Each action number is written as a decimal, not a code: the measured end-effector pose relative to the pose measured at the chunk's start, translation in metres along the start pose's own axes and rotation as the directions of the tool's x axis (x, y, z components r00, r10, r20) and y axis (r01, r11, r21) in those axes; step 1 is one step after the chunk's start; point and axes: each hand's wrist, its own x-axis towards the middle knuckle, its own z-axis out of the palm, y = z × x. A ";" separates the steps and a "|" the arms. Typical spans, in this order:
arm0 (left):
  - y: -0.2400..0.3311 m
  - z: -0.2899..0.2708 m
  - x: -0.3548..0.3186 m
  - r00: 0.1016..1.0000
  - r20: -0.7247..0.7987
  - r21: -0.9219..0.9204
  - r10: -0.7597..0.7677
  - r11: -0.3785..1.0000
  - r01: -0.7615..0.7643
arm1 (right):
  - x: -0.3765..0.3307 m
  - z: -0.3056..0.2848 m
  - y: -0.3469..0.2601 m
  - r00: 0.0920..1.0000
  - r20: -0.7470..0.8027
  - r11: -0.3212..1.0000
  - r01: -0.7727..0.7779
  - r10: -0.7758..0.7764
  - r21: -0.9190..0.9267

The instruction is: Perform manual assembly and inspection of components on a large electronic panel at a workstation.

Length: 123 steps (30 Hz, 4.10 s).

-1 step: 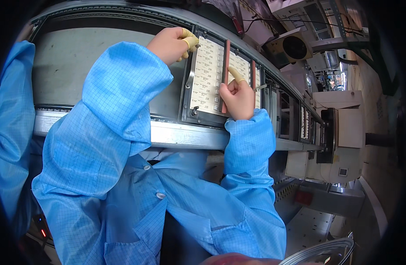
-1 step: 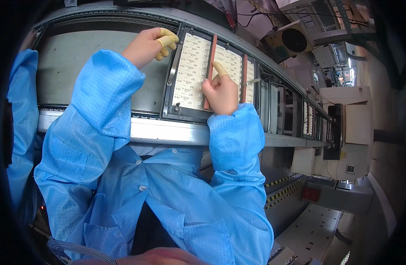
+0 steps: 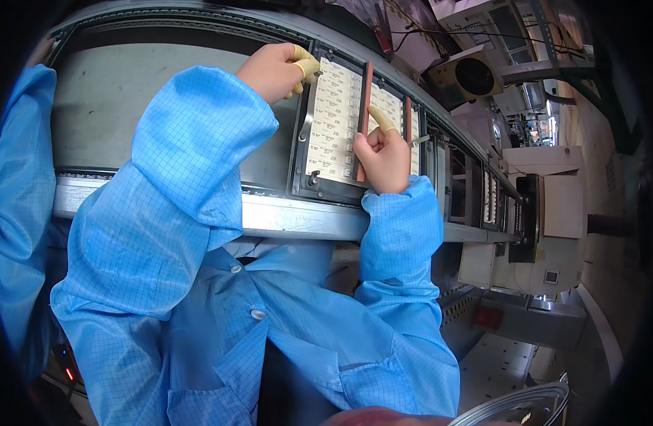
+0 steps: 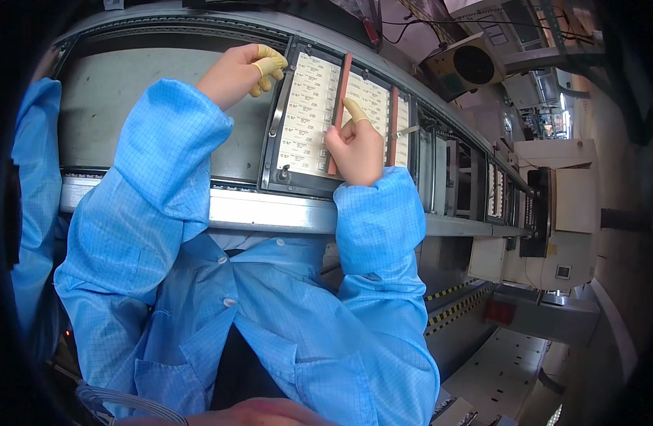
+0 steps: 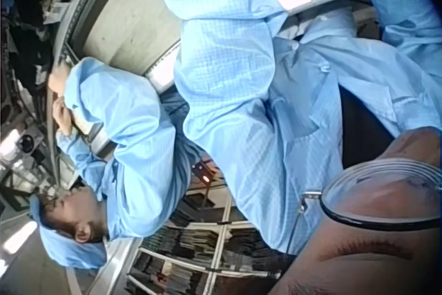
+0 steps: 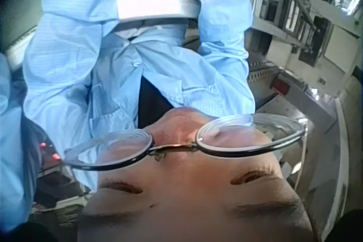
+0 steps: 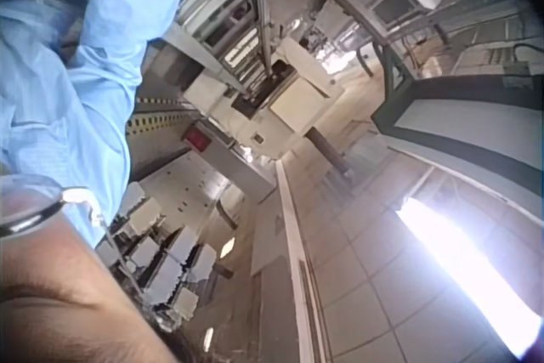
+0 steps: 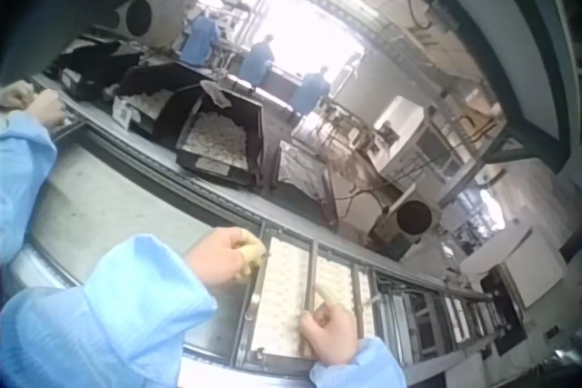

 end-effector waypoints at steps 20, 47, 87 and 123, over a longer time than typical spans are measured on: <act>0.014 0.028 0.038 0.998 0.047 0.868 0.045 0.493 -0.063 | 0.002 0.006 0.004 0.999 0.038 0.999 -0.010 0.012 -0.051; 0.016 0.032 -0.025 0.983 0.065 0.947 -0.173 0.320 -0.007 | 0.006 -0.006 0.015 0.994 0.092 0.998 -0.059 0.062 -0.031; -0.276 -0.547 -0.002 0.668 -0.455 0.741 0.589 -0.166 0.651 | 0.033 0.121 0.081 0.441 -0.801 0.394 -0.875 0.405 -0.282; -0.264 -0.583 0.005 0.641 -0.665 0.733 0.384 0.173 0.657 | 0.092 0.192 0.127 0.765 -0.624 0.542 -0.595 0.158 -0.594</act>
